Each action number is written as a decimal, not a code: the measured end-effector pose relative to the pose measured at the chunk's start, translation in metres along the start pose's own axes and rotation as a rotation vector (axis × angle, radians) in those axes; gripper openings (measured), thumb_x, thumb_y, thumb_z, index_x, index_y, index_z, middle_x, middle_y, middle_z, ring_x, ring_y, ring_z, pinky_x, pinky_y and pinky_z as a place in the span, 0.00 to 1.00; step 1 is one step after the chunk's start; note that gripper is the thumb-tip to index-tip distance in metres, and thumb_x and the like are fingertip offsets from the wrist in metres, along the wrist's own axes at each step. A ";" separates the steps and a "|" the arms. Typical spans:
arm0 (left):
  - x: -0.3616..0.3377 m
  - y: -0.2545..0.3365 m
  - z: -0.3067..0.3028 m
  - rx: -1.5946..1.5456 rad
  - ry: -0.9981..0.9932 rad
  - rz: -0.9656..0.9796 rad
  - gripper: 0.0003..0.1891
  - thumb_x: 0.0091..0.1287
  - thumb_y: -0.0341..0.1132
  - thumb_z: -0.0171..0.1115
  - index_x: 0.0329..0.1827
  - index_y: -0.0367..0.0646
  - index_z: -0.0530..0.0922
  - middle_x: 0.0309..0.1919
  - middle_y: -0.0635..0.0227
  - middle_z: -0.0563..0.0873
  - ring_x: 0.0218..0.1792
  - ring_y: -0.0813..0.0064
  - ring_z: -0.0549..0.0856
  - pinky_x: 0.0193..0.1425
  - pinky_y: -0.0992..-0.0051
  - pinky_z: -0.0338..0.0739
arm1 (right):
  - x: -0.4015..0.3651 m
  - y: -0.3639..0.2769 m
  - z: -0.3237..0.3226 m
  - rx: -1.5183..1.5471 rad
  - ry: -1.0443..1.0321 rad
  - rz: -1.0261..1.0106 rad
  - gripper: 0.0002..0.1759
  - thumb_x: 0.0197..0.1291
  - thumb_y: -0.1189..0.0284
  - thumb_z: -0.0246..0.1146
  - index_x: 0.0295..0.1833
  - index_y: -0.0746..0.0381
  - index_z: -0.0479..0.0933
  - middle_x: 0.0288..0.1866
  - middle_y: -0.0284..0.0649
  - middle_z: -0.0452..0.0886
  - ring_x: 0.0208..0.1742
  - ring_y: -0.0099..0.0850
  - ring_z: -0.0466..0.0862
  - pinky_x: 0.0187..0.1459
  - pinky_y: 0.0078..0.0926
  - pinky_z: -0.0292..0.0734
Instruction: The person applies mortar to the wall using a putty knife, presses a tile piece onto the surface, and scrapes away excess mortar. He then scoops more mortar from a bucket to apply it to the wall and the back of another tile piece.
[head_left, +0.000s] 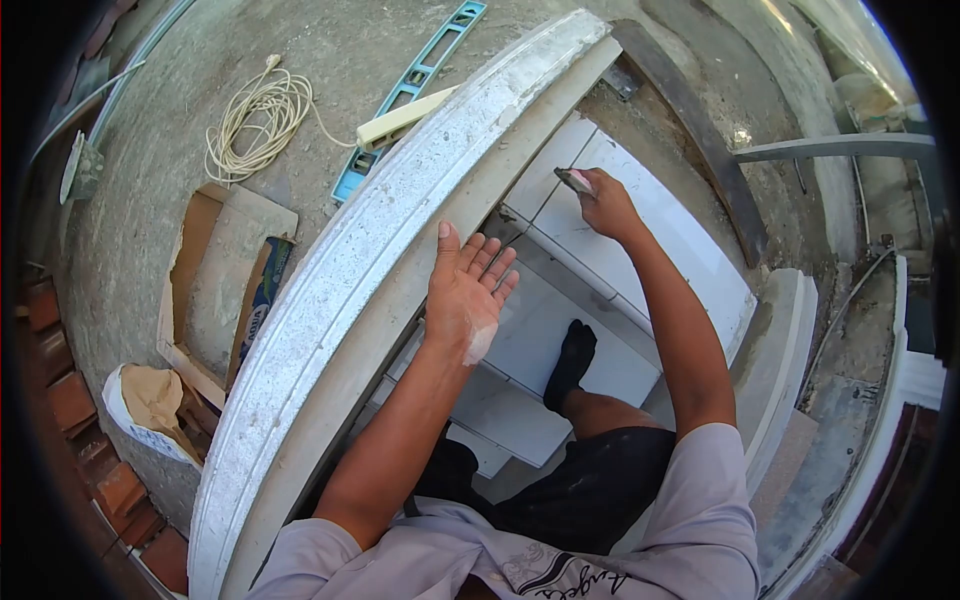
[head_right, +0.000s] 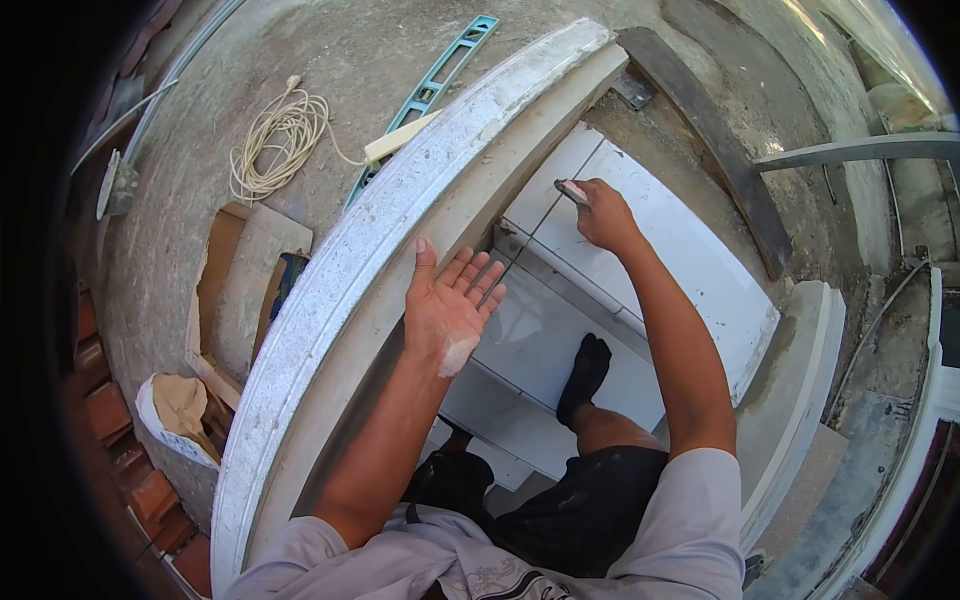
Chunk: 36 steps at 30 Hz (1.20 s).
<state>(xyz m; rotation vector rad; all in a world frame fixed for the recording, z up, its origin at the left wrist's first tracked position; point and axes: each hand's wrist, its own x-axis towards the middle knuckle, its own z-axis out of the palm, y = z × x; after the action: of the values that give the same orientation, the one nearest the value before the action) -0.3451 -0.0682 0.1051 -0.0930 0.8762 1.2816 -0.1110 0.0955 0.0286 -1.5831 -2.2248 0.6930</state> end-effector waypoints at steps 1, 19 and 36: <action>0.001 0.000 -0.001 0.004 0.004 -0.005 0.45 0.64 0.71 0.61 0.65 0.37 0.68 0.60 0.56 0.72 0.68 0.57 0.72 0.72 0.58 0.66 | 0.019 0.023 -0.009 -0.145 0.030 0.044 0.27 0.53 0.80 0.58 0.62 0.59 0.81 0.50 0.53 0.82 0.54 0.51 0.82 0.56 0.44 0.78; 0.001 0.001 0.000 0.030 0.015 -0.037 0.40 0.66 0.73 0.58 0.62 0.43 0.72 0.59 0.62 0.75 0.69 0.61 0.73 0.72 0.61 0.62 | 0.029 0.025 -0.025 -0.235 0.039 0.083 0.28 0.54 0.82 0.57 0.62 0.58 0.81 0.55 0.51 0.81 0.57 0.50 0.81 0.60 0.43 0.77; -0.002 0.002 0.002 0.017 0.008 -0.030 0.41 0.68 0.71 0.56 0.65 0.41 0.71 0.61 0.60 0.74 0.70 0.59 0.72 0.72 0.61 0.62 | 0.079 0.074 -0.019 -0.356 0.071 0.192 0.33 0.49 0.80 0.61 0.65 0.51 0.81 0.57 0.42 0.81 0.64 0.46 0.78 0.63 0.49 0.74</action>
<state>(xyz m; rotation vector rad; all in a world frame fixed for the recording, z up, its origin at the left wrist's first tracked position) -0.3460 -0.0679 0.1084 -0.0970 0.8894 1.2467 -0.0696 0.1934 0.0015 -1.9756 -2.2562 0.2885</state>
